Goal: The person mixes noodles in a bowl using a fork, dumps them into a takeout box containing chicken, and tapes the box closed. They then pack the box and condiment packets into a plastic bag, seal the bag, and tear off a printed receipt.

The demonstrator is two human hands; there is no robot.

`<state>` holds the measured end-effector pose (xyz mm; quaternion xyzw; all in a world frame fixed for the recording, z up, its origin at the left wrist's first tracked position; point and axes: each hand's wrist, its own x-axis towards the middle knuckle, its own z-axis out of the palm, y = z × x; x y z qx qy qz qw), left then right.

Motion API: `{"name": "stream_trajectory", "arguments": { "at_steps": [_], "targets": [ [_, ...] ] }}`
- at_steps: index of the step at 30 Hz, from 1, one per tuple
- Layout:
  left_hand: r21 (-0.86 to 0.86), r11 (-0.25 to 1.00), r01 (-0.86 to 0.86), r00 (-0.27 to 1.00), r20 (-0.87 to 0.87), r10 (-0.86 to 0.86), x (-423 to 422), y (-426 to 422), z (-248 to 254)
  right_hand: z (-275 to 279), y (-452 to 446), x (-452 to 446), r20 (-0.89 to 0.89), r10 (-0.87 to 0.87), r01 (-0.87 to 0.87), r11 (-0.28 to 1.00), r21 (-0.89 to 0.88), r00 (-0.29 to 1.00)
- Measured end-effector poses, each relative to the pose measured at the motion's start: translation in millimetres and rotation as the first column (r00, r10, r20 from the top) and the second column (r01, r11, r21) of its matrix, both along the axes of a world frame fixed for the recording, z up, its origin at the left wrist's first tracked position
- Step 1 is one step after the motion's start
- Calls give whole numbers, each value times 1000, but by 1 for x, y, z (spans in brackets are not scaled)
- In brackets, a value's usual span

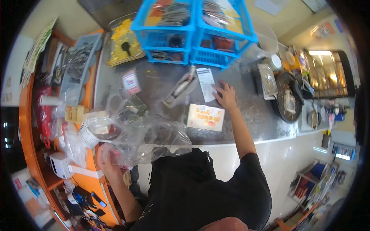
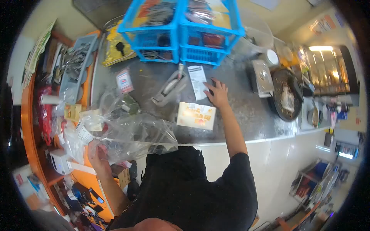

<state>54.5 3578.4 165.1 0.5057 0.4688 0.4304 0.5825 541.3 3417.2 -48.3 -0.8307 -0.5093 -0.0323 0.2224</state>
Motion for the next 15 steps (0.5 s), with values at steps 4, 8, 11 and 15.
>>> {"name": "stream_trajectory", "arguments": {
  "at_steps": [4,8,11,15],
  "targets": [
    [-130,989,-76,997,14,78,-28,-6,26,24,21,-16,-188,11,28,979,202,982],
    [-12,1000,14,973,232,-11,-81,-3,28,107,84,-76,-623,140,79,947,311,770],
    [-73,995,75,958,282,-51,-128,5,33,186,159,-156,-492,482,-252,850,462,724],
    [-30,999,-45,897,438,54,-196,20,24,258,262,-274,-204,775,-630,612,478,598]
  ]
}}
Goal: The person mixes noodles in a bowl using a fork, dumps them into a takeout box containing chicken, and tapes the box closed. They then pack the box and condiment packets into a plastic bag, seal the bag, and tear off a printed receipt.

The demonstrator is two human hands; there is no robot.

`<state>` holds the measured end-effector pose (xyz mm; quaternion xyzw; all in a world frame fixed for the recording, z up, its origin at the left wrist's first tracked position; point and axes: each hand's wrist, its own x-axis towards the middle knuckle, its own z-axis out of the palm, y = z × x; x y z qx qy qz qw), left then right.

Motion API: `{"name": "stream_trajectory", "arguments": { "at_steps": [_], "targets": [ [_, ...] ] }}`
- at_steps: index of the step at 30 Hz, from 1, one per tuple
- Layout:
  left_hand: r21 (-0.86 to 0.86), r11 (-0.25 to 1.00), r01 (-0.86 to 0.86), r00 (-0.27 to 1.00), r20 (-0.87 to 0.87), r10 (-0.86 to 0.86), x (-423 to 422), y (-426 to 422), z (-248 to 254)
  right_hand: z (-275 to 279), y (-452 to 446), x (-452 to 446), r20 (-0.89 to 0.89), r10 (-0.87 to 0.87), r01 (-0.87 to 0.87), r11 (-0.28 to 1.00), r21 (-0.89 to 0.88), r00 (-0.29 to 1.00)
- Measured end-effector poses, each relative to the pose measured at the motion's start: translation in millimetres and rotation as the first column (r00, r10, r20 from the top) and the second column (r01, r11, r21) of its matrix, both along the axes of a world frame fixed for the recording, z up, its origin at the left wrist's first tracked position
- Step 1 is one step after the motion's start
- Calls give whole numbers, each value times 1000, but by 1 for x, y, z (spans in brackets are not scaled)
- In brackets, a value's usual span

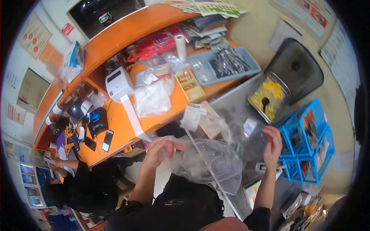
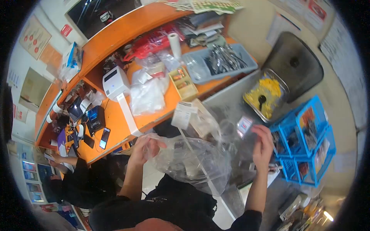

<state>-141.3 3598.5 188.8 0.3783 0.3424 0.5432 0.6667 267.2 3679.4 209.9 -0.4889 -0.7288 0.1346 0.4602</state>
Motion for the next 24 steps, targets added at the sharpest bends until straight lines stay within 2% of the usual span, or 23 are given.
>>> {"name": "stream_trajectory", "arguments": {
  "at_steps": [3,5,7,9,11,14,17,20,23,24],
  "targets": [
    [-131,985,-112,990,69,122,-57,9,-15,8,83,-97,-178,147,-178,969,-170,973],
    [-178,967,-182,980,41,192,-92,17,-19,4,149,-167,-87,239,-248,963,-109,967],
    [-203,952,-228,973,-21,229,-125,27,-23,-12,215,-219,59,206,-190,959,-209,977],
    [-222,929,-295,955,-30,296,-153,39,-30,-73,299,-242,88,270,-238,934,-266,959],
    [-257,906,-335,941,-37,337,-181,53,-26,-113,353,-263,234,198,-121,944,-307,952],
    [-279,885,-372,928,-90,362,-216,73,-33,-208,434,-258,420,-60,140,977,-161,906],
    [-260,870,-419,908,-133,397,-242,92,-26,-231,460,-237,479,178,114,847,-520,859],
    [-279,869,-408,911,-55,410,-263,104,-31,-222,456,-236,333,26,180,800,-572,943],
    [-334,840,-428,898,-49,438,-262,125,-38,-216,454,-236,300,-25,242,655,-716,954],
    [-333,854,-400,910,-31,414,-261,133,-38,-216,447,-240,355,55,228,674,-703,933]
  ]
}}
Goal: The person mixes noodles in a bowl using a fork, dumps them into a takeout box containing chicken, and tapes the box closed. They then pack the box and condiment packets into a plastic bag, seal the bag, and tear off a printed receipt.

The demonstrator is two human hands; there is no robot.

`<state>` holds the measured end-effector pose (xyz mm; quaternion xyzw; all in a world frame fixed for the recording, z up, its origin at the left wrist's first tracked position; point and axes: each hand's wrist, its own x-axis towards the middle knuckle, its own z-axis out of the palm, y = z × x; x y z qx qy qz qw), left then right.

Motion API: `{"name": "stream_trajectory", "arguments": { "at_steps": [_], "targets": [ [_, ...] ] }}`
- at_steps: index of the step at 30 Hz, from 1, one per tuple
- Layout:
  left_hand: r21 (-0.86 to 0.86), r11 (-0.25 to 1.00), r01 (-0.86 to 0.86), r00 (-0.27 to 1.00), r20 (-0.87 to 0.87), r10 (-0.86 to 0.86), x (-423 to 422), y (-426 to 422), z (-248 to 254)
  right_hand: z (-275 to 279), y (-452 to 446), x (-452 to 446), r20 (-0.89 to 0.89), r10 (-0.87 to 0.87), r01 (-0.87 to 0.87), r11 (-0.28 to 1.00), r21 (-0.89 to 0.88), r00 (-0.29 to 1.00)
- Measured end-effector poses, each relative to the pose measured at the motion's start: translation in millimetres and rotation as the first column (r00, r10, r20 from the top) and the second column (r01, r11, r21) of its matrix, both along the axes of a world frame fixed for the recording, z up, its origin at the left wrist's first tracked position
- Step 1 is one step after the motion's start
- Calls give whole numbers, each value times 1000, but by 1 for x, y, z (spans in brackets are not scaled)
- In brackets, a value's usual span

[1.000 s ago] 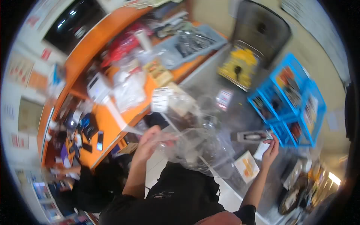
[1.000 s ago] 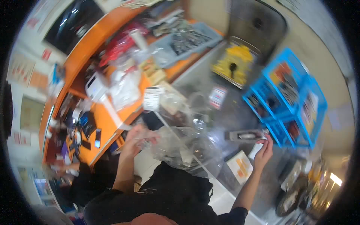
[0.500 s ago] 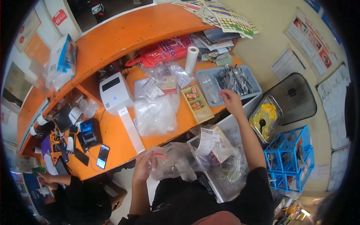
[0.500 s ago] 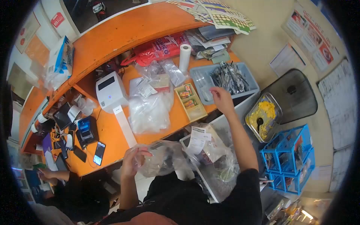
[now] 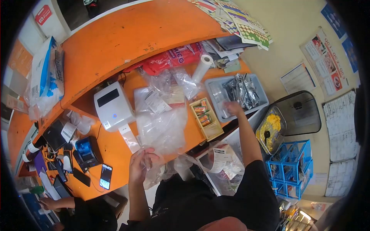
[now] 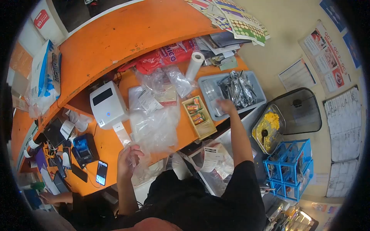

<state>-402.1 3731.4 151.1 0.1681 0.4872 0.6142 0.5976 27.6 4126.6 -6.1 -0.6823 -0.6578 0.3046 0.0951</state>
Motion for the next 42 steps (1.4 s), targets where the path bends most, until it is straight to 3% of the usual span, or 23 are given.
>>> {"name": "stream_trajectory", "arguments": {
  "at_steps": [2,6,11,14,18,21,24,25,28,31,33,36,39,42],
  "targets": [
    [21,998,56,998,26,-56,4,15,3,-6,-18,-11,114,163,-163,987,-10,980],
    [59,985,159,987,-19,-159,9,32,15,-10,-15,-6,-26,20,-12,956,295,999],
    [70,979,191,981,-32,-189,9,42,21,32,-14,2,-187,-137,193,925,328,973],
    [65,976,209,977,-60,-205,11,42,32,67,-14,2,-582,28,225,906,359,813],
    [91,967,239,948,-238,-212,8,44,23,152,-36,-19,-707,173,333,789,516,686],
    [106,964,245,949,-231,-216,9,45,27,196,-54,-30,-889,108,385,873,298,444],
    [120,952,281,936,-255,-244,12,43,25,124,-16,12,-576,35,117,967,226,817],
    [124,947,296,929,-268,-255,14,43,25,114,-12,18,-325,98,-4,960,279,941],
    [97,943,317,914,-298,-276,18,43,29,126,8,33,62,28,-47,945,323,998],
    [74,946,317,909,-309,-280,19,37,28,170,28,37,147,62,-126,870,477,987],
    [74,945,319,904,-323,-280,18,36,27,201,39,40,96,110,-144,633,761,989],
    [56,951,304,896,-356,-265,18,31,26,254,15,13,7,25,-21,622,783,1000],
    [39,960,278,887,-395,-241,16,28,28,247,4,7,23,-103,62,742,667,994],
    [50,968,246,885,-419,-203,18,28,38,210,20,31,207,47,-150,842,518,977]
  ]
}}
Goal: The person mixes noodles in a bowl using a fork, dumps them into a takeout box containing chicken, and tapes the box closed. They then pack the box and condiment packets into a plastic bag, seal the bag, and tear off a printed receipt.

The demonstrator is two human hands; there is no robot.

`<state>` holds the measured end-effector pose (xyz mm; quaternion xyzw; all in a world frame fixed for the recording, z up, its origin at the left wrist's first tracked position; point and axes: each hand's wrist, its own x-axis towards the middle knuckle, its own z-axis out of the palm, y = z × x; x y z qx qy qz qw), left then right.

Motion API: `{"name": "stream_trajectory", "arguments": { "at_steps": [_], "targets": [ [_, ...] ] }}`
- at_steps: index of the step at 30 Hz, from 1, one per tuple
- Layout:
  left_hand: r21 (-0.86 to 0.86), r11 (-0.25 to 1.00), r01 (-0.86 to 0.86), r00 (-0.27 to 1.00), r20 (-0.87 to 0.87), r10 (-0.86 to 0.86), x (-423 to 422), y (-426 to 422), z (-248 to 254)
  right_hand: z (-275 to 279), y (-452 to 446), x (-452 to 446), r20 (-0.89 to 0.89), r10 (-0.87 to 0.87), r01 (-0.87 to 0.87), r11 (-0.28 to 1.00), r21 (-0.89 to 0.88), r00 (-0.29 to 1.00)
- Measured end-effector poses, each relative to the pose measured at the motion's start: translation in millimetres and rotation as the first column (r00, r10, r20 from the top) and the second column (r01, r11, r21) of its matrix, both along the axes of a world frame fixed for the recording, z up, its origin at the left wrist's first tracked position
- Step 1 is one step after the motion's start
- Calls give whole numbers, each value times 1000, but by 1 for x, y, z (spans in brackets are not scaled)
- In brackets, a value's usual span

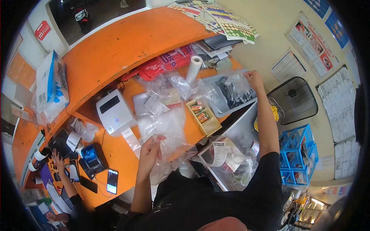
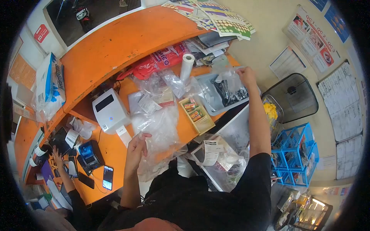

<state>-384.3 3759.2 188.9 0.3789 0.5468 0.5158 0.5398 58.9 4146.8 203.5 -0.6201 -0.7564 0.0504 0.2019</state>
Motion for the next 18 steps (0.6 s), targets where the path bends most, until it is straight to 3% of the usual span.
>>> {"name": "stream_trajectory", "arguments": {
  "at_steps": [3,4,5,8,9,11,13,14,15,16,17,18],
  "targets": [
    [8,1000,-10,1000,-5,11,-2,-3,4,-20,20,23,-202,-19,61,978,201,979],
    [11,1000,-14,1000,-5,14,-3,-4,3,1,10,11,-265,1,118,893,434,964],
    [10,1000,-18,1000,-3,18,-3,-5,2,33,-13,-9,-321,35,186,752,632,946],
    [11,999,-38,999,-38,38,-2,-6,-2,79,-78,-46,-399,-38,390,314,866,916],
    [9,999,-45,998,-39,45,-2,-6,-3,44,-65,-34,-295,-43,270,542,795,955],
    [-17,999,-50,997,-51,50,0,-8,-2,-63,-44,2,-97,21,26,888,458,995],
    [-11,998,-64,996,-57,63,-1,-9,0,-60,-99,-48,-359,-67,184,935,304,931],
    [3,995,-96,994,-51,96,1,-6,-1,-55,-121,-71,-568,-75,197,968,156,820],
    [34,991,-132,987,-87,134,2,-5,0,-36,-159,-115,-898,19,78,995,59,441],
    [54,988,-144,980,-131,150,2,-5,2,-25,-199,-145,-908,79,-78,996,52,412],
    [89,985,-146,971,-179,160,2,-4,3,-21,-237,-170,-838,2,-198,972,-127,546],
    [135,984,-117,962,-232,147,4,-3,4,-52,-270,-195,-893,195,-374,927,32,405]
  ]
}}
